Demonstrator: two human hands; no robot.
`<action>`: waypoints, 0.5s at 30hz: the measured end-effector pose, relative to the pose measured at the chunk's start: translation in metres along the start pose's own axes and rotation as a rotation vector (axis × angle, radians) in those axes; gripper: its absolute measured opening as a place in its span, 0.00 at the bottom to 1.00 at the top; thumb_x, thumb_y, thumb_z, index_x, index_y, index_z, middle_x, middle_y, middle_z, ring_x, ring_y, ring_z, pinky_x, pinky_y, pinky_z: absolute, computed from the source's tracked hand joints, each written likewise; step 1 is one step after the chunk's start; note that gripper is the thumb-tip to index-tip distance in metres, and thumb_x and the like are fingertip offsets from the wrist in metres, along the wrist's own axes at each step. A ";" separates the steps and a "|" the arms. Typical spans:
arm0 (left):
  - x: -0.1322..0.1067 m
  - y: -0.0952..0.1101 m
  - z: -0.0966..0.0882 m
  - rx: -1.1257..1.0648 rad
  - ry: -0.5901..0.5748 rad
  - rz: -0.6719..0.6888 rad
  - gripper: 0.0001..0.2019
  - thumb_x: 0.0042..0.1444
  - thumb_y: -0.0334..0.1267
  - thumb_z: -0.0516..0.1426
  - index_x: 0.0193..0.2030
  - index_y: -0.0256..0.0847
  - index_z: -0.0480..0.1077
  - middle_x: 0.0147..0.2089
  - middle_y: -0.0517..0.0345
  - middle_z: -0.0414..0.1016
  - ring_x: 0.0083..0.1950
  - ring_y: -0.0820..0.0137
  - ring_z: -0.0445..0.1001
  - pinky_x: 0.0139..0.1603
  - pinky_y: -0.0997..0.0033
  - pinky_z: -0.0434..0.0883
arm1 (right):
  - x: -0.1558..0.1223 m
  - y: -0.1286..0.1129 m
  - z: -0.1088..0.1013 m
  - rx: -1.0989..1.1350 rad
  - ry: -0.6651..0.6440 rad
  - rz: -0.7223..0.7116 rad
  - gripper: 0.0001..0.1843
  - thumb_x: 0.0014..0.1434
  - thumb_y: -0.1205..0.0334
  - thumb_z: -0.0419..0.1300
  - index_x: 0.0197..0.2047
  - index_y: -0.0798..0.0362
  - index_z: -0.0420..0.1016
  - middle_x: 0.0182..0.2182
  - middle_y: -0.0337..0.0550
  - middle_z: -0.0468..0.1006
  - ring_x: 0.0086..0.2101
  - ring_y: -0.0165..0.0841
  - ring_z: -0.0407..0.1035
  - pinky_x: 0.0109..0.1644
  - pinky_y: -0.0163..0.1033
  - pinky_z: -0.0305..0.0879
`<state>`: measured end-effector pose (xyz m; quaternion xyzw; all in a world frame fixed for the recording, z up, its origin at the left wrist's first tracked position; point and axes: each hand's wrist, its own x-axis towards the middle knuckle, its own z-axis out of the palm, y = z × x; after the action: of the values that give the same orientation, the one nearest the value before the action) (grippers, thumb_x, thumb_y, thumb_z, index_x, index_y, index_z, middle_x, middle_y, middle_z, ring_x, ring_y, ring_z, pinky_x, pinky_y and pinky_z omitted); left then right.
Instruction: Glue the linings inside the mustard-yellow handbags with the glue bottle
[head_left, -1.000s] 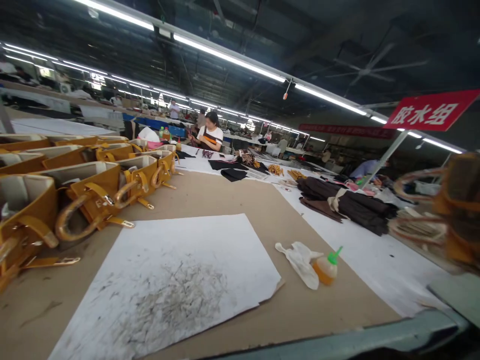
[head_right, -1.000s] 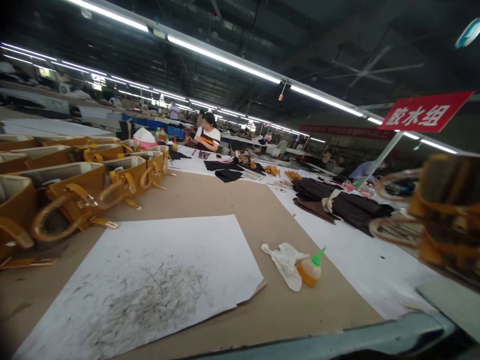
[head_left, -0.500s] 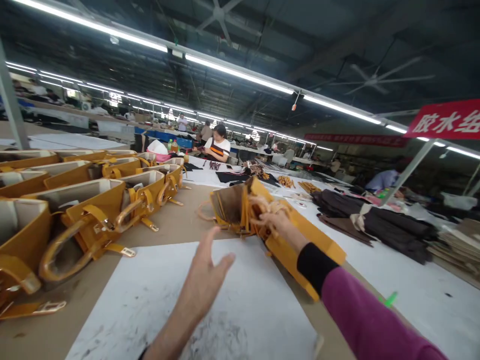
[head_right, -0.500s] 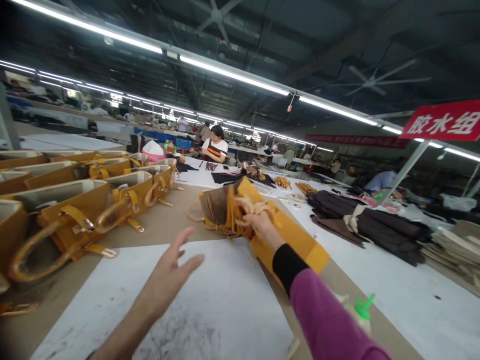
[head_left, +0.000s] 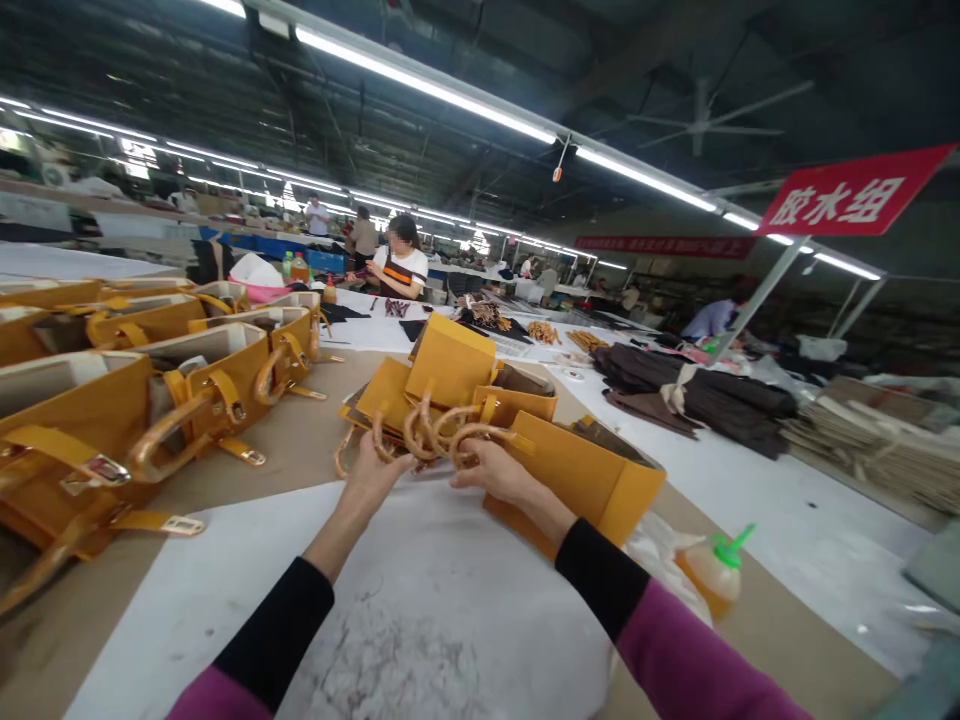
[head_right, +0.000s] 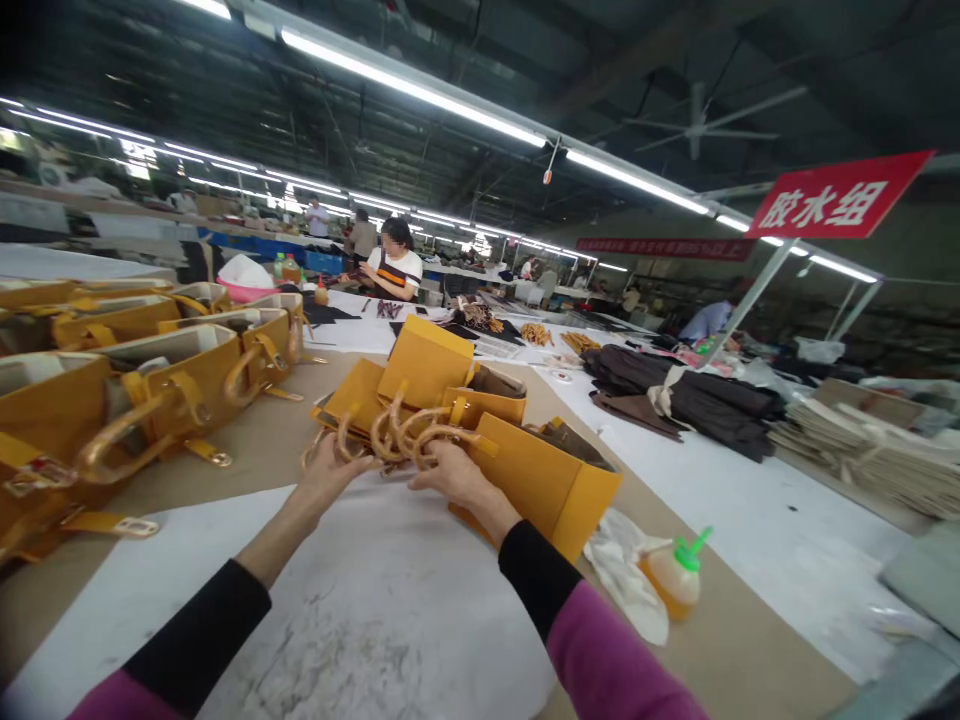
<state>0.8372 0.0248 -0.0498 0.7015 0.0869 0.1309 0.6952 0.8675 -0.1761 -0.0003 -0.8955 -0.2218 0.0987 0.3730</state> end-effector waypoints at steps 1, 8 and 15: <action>-0.002 0.000 -0.003 -0.031 0.004 -0.013 0.30 0.39 0.41 0.65 0.50 0.38 0.60 0.51 0.46 0.72 0.53 0.60 0.70 0.56 0.60 0.66 | -0.016 0.001 0.000 -0.009 0.041 0.004 0.19 0.46 0.65 0.64 0.44 0.54 0.74 0.44 0.43 0.74 0.44 0.39 0.68 0.52 0.42 0.62; -0.022 0.013 -0.027 0.090 -0.011 -0.330 0.29 0.40 0.49 0.61 0.49 0.42 0.61 0.57 0.45 0.67 0.57 0.53 0.66 0.48 0.53 0.68 | -0.183 0.031 0.006 -0.109 0.334 0.073 0.16 0.58 0.57 0.55 0.49 0.50 0.72 0.54 0.45 0.70 0.53 0.38 0.64 0.60 0.42 0.57; -0.098 0.030 0.015 0.163 -0.106 -0.177 0.33 0.39 0.53 0.60 0.53 0.41 0.62 0.60 0.44 0.64 0.61 0.55 0.63 0.58 0.51 0.63 | -0.390 0.104 0.030 -0.249 0.290 0.194 0.11 0.62 0.56 0.53 0.39 0.43 0.77 0.37 0.38 0.79 0.38 0.33 0.73 0.45 0.32 0.68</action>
<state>0.7466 -0.0199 -0.0263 0.7512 0.1217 0.0244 0.6483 0.5476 -0.4061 -0.0909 -0.9566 -0.0891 -0.0240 0.2763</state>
